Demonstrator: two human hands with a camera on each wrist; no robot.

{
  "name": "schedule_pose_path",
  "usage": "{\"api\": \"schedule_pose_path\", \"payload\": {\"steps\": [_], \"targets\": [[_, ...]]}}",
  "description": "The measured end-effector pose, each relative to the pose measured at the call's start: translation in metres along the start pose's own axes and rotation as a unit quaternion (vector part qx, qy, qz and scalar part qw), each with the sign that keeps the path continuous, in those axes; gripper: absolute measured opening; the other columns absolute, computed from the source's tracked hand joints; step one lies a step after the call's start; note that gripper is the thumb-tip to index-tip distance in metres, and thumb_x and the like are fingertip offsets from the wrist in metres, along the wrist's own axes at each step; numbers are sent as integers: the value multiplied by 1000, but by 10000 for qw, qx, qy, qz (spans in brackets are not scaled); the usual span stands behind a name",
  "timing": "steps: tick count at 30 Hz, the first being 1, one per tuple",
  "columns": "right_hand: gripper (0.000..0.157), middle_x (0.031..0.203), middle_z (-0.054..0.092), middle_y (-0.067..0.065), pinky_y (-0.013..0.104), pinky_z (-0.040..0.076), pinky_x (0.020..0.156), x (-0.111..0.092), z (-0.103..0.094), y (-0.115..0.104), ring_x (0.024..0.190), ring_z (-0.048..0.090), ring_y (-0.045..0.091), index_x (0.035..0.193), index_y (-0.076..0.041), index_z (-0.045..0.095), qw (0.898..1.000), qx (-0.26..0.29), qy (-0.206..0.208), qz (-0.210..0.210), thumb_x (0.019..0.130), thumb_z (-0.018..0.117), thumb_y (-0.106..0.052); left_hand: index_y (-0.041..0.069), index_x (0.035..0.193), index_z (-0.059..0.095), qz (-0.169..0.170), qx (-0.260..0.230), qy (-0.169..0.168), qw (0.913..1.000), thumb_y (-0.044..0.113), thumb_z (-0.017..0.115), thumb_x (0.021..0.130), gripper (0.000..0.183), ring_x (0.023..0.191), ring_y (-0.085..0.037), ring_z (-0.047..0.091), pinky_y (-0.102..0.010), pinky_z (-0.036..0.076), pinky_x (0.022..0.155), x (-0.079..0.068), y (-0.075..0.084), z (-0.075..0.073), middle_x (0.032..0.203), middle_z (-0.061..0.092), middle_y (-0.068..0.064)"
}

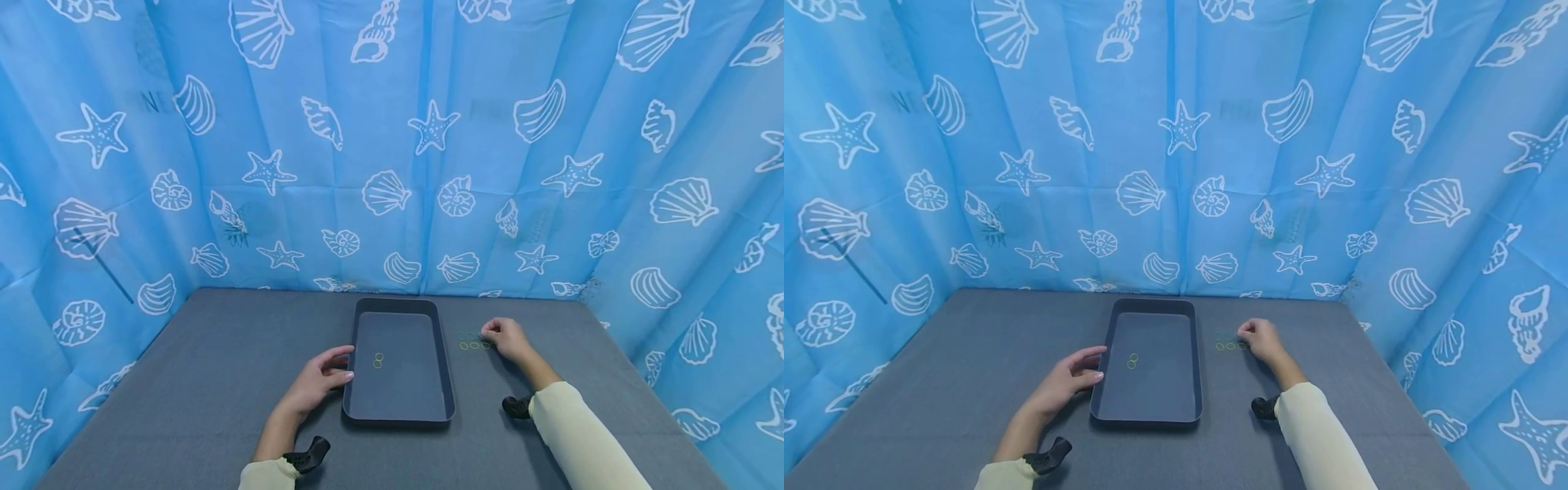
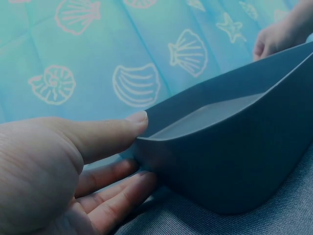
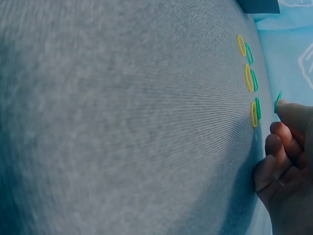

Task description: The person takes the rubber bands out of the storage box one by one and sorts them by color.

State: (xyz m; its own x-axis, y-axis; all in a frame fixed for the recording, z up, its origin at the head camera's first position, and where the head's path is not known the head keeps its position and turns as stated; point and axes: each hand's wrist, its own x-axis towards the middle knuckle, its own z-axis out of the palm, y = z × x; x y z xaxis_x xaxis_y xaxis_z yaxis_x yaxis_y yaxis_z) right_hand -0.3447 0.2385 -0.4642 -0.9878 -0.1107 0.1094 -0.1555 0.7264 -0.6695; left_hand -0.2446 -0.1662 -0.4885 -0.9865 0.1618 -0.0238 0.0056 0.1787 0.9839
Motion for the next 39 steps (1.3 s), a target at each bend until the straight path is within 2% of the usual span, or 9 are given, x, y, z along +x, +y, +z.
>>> {"api": "schedule_pose_path", "payload": {"steps": [6, 11, 18, 28, 34, 39], "targets": [[12, 82, 62, 9, 36, 43, 65, 1, -2, 5, 73, 54, 21, 87, 3, 65, 9994, -268, 136, 182, 94, 60, -5, 12, 139, 53, -7, 23, -19, 10000, 15, 68, 93, 49, 103, -26, 62, -46, 50, 90, 0, 0, 0, 135, 51, -21], [13, 81, 63, 10, 39, 45, 66, 2, -2, 9, 71, 54, 22, 86, 3, 65, 9983, -531, 95, 226, 94, 58, -4, 11, 139, 52, 6, 70, -30, 10000, 16, 68, 92, 50, 104, -26, 62, -46, 49, 91, 0, 0, 0, 134, 52, -21], [13, 81, 62, 9, 38, 45, 65, 5, -2, 10, 70, 53, 21, 87, 2, 65, 9963, -775, -10, 366, 95, 57, -4, 10, 139, 52, 0, 89, -14, 10000, 16, 68, 92, 50, 104, -26, 62, -46, 49, 91, 1, 1, 0, 134, 52, -20], [12, 80, 61, 9, 36, 43, 62, 5, 0, 11, 70, 53, 22, 85, 1, 65, 9945, -914, 173, 485, 94, 59, -4, 13, 139, 54, -27, 31, -32, 10000, 17, 69, 92, 49, 104, -26, 62, -47, 49, 91, 1, -1, 0, 134, 52, -20], [9, 82, 62, 11, 36, 44, 63, 6, 1, 11, 73, 54, 24, 87, 2, 65, 9948, -690, 340, 664, 93, 61, -4, 11, 139, 53, 26, 38, -69, 10000, 17, 69, 92, 50, 104, -26, 62, -47, 49, 91, 2, -2, 0, 135, 51, -20], [9, 87, 64, 13, 41, 46, 69, 5, 1, 11, 79, 57, 27, 91, 3, 66, 9953, -334, 524, 737, 93, 62, -4, 11, 139, 53, 45, 36, -54, 10000, 17, 69, 92, 50, 104, -26, 62, -47, 49, 91, 2, -3, -1, 134, 52, -20]]}}
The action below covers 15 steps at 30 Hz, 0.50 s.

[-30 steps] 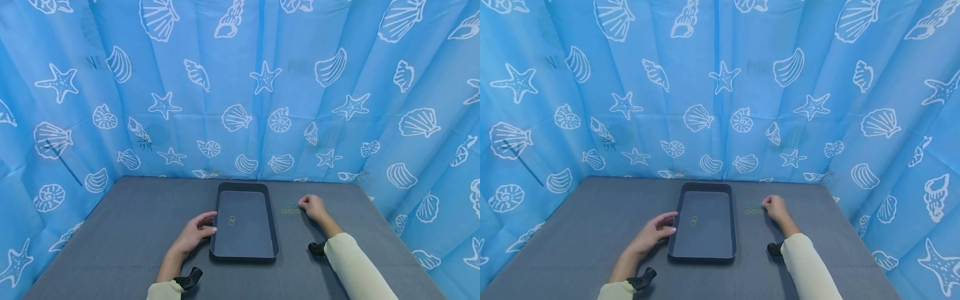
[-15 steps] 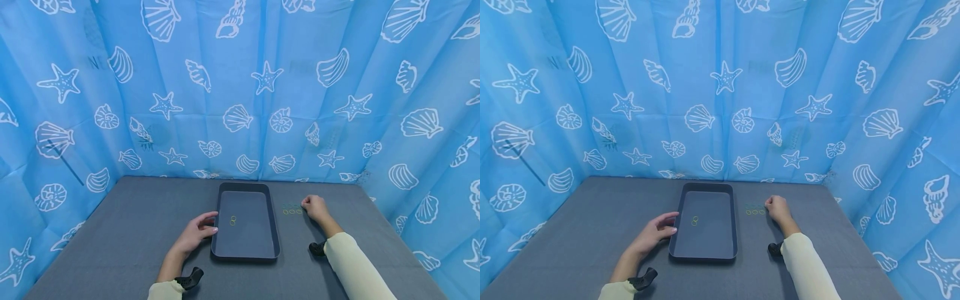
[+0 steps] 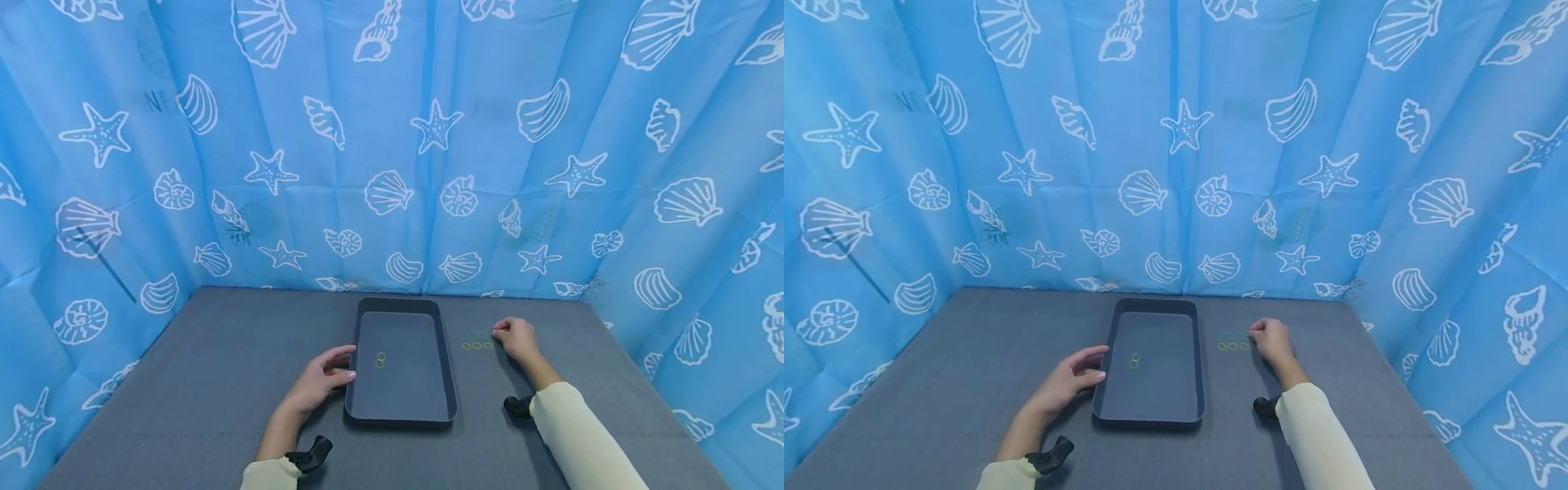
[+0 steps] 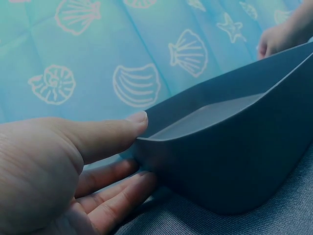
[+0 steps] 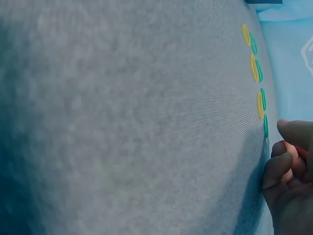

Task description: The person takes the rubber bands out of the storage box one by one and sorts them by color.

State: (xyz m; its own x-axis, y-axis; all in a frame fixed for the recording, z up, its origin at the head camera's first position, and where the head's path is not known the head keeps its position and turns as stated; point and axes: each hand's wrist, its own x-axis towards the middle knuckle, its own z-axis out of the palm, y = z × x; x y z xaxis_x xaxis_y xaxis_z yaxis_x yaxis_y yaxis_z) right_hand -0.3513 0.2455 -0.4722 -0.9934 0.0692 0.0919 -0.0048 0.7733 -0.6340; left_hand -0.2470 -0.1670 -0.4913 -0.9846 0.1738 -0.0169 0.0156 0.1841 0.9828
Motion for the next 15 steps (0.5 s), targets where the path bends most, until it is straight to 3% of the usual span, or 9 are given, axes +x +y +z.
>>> {"api": "schedule_pose_path", "payload": {"steps": [7, 15], "targets": [[12, 89, 66, 13, 36, 46, 67, -3, 1, -7, 79, 58, 25, 96, 3, 68, 9988, 340, 232, -253, 94, 62, -7, 10, 139, 53, -13, 68, 42, 10000, 17, 69, 92, 51, 104, -26, 61, -48, 49, 91, 0, 0, 1, 133, 52, -20], [13, 86, 64, 11, 31, 43, 63, -11, 0, -38, 76, 56, 23, 98, 4, 67, 9957, 731, 323, -460, 94, 63, -8, 13, 138, 54, -39, 53, 64, 10000, 17, 69, 92, 49, 104, -26, 62, -48, 49, 91, -1, 2, 1, 133, 53, -19]]}}
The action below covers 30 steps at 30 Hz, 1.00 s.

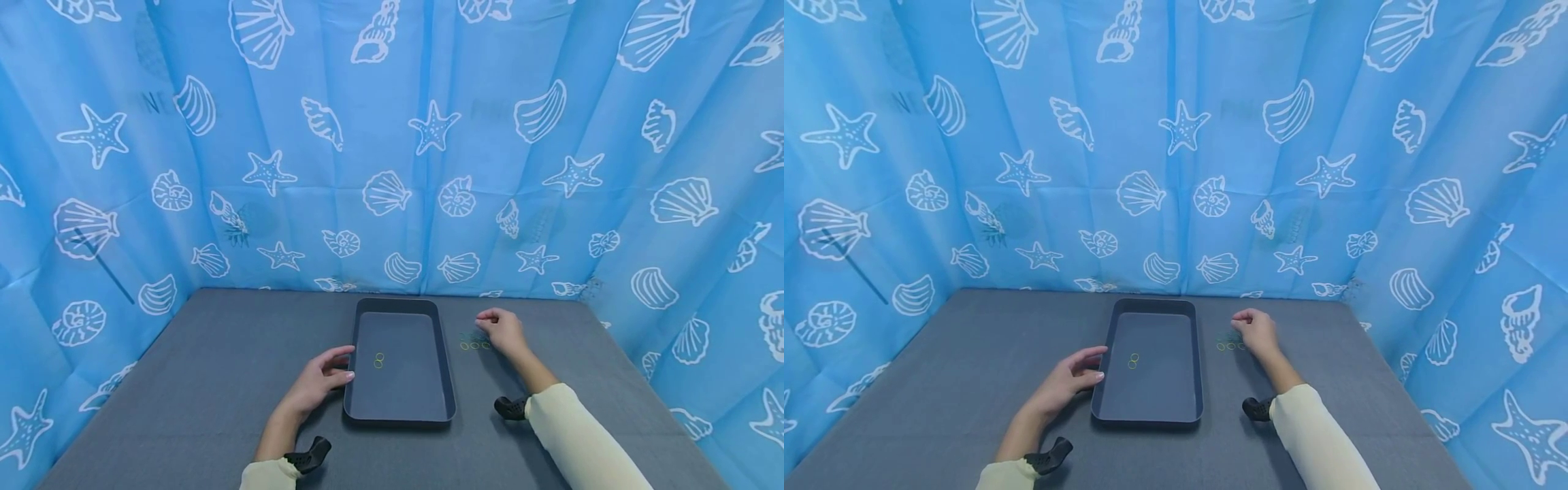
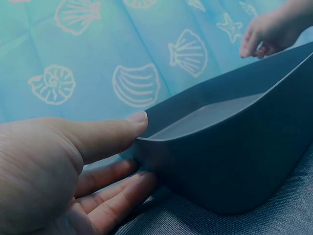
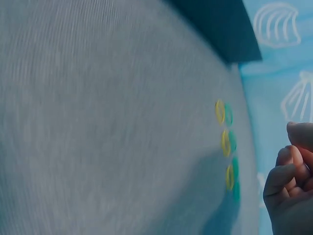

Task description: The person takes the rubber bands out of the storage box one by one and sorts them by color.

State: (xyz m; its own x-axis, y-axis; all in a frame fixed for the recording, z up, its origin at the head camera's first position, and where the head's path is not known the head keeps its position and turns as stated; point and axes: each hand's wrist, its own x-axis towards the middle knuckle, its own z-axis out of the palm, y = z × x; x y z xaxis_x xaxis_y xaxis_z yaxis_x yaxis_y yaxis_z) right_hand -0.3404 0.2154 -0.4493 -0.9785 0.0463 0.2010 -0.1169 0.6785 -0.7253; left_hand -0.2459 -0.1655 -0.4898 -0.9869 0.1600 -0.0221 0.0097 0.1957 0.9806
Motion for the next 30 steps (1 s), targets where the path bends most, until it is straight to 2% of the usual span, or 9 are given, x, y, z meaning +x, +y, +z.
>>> {"api": "schedule_pose_path", "payload": {"steps": [6, 17, 23, 30], "targets": [[12, 82, 63, 10, 29, 45, 61, -1, 8, -24, 70, 57, 20, 97, 4, 67, 9993, 368, -34, 44, 93, 65, -7, 12, 138, 54, 2, -19, -3, 10000, 16, 69, 92, 49, 103, -25, 62, -47, 49, 91, -1, 0, 0, 133, 53, -19], [13, 87, 65, 10, 31, 49, 63, 0, 27, -56, 73, 59, 20, 98, 1, 68, 9972, 668, -285, 176, 92, 67, -10, 11, 139, 53, -8, -16, -1, 10000, 16, 69, 92, 50, 104, -26, 62, -48, 49, 91, -1, 1, 0, 134, 52, -20], [10, 82, 63, 7, 29, 47, 59, -6, 42, -74, 69, 55, 18, 97, -1, 68, 9951, 787, -599, 86, 91, 68, -10, 12, 139, 53, -32, -19, 17, 10000, 16, 69, 91, 50, 104, -26, 62, -48, 49, 91, 0, 1, 0, 134, 53, -20], [6, 75, 59, 4, 28, 44, 52, -11, 58, -85, 60, 50, 16, 94, -2, 67, 9887, 1031, -1084, -108, 90, 69, -7, 12, 139, 53, -14, -86, -35, 10000, 17, 70, 91, 51, 103, -26, 62, -48, 49, 90, -1, 1, -1, 134, 52, -20]]}}
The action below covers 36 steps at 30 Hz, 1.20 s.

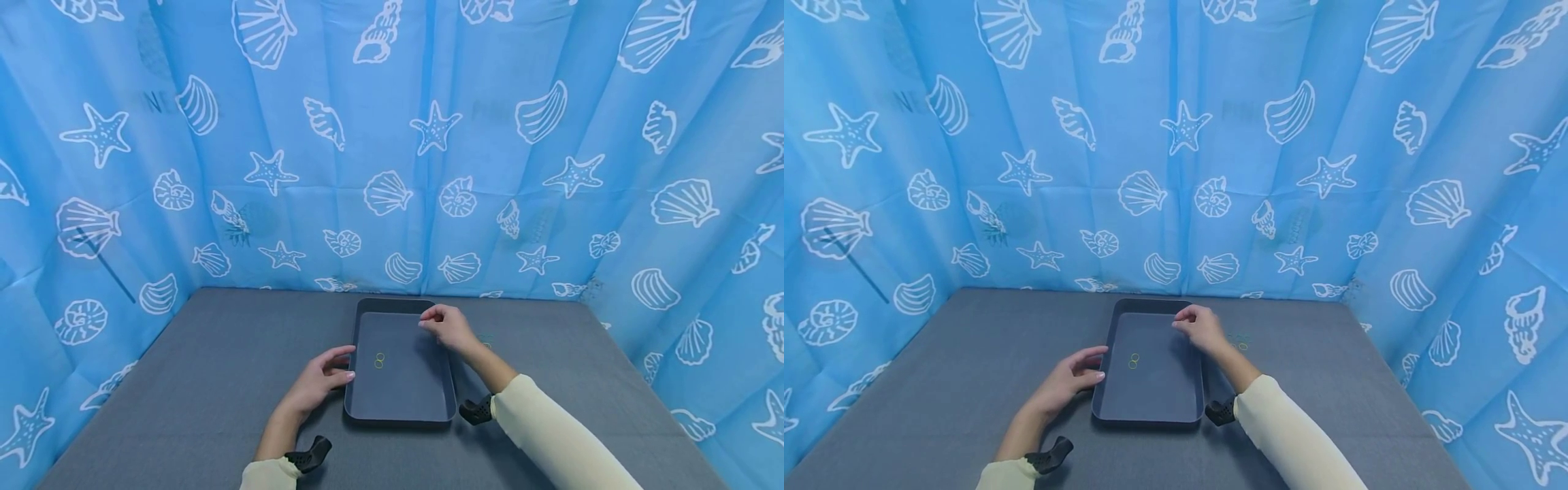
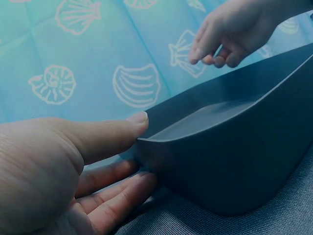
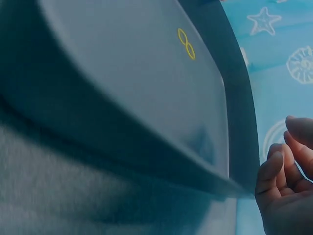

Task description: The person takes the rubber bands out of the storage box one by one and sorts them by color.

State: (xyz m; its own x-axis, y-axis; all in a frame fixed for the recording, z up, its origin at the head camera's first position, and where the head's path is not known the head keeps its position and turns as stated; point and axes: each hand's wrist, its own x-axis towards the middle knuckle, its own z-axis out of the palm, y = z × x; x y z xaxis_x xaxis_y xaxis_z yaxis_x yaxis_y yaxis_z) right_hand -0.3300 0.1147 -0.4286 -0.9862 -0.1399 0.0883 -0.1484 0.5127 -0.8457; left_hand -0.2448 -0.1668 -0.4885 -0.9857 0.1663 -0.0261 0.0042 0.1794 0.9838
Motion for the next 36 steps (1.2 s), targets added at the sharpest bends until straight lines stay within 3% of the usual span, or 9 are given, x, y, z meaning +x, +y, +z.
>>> {"api": "schedule_pose_path", "payload": {"steps": [7, 11, 16, 22, 28, 36], "targets": [[10, 76, 59, 4, 28, 45, 54, -1, 13, -6, 64, 54, 18, 99, -1, 66, 9983, 25, -579, -53, 90, 68, -6, 13, 138, 54, -16, 2, -6, 10000, 16, 69, 91, 50, 103, -25, 62, -48, 49, 90, 0, -1, 0, 134, 52, -20], [17, 77, 60, 5, 34, 49, 58, -1, 19, -10, 70, 57, 25, 105, 4, 65, 9944, 72, -1044, -153, 90, 67, -5, 11, 139, 53, 44, 17, -38, 10000, 16, 69, 91, 50, 103, -26, 62, -47, 50, 90, 1, -2, -1, 134, 52, -21], [25, 81, 60, 6, 42, 52, 65, 4, 25, -15, 77, 60, 28, 111, 7, 63, 9852, -78, -1689, -293, 91, 67, -6, 10, 139, 52, 33, 23, -24, 10000, 17, 70, 91, 52, 104, -26, 62, -47, 49, 90, 1, -2, -1, 134, 52, -21], [27, 89, 62, 6, 37, 53, 66, 8, 33, -21, 80, 62, 23, 115, 6, 63, 9725, -322, -2277, -382, 92, 66, -7, 12, 139, 53, -52, 96, 49, 9999, 17, 68, 92, 49, 105, -27, 62, -50, 48, 92, 0, -1, 0, 134, 53, -20], [25, 89, 63, 4, 34, 52, 68, 10, 42, -23, 79, 60, 17, 115, 4, 64, 9638, -494, -2590, -395, 92, 66, -6, 14, 139, 53, -66, 94, 23, 9999, 17, 67, 93, 49, 107, -28, 61, -51, 47, 93, -2, 3, 1, 136, 51, -20], [19, 83, 63, 2, 29, 50, 65, 17, 53, -18, 75, 59, 15, 109, 1, 66, 9637, -606, -2559, -469, 91, 66, -5, 14, 139, 53, -79, 92, 11, 9999, 17, 67, 93, 48, 107, -28, 61, -50, 48, 92, 0, 3, 0, 135, 52, -20]]}}
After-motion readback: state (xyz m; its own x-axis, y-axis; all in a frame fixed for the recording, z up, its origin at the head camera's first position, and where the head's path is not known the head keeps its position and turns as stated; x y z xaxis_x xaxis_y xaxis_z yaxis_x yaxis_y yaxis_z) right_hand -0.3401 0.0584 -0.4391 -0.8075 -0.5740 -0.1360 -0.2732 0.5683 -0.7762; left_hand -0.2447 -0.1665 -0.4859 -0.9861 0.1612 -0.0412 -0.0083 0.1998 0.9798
